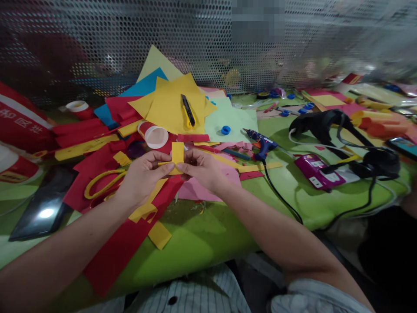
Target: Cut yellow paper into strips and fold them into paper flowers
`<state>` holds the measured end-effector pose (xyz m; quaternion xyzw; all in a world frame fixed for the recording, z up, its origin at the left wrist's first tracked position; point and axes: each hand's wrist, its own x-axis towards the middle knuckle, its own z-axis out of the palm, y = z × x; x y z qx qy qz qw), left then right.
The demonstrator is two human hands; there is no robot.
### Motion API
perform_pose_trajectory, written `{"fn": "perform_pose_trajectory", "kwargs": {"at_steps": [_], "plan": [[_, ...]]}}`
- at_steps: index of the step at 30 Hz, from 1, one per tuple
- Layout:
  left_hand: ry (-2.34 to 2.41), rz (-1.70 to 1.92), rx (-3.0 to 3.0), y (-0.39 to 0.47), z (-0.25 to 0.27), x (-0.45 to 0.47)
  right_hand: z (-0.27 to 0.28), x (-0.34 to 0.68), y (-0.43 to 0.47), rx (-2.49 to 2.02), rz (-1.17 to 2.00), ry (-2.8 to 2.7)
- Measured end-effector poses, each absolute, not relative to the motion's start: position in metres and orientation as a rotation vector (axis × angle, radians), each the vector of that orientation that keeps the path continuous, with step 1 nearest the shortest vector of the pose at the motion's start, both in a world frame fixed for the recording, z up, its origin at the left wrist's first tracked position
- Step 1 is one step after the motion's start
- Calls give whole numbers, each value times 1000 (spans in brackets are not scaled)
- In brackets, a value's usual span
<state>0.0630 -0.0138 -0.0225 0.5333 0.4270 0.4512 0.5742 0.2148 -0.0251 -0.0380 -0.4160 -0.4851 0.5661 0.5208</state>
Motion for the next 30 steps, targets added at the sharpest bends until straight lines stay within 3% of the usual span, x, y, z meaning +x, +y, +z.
{"fn": "perform_pose_trajectory", "kwargs": {"at_steps": [6, 12, 30], "plan": [[958, 969, 1200, -13, -18, 62, -38, 217, -23, -930, 1309, -1263], [914, 912, 1129, -14, -14, 62, -39, 226, -21, -878, 994, -1512], [885, 854, 1017, -15, -14, 61, -34, 238, -24, -904, 569, -1922]]}}
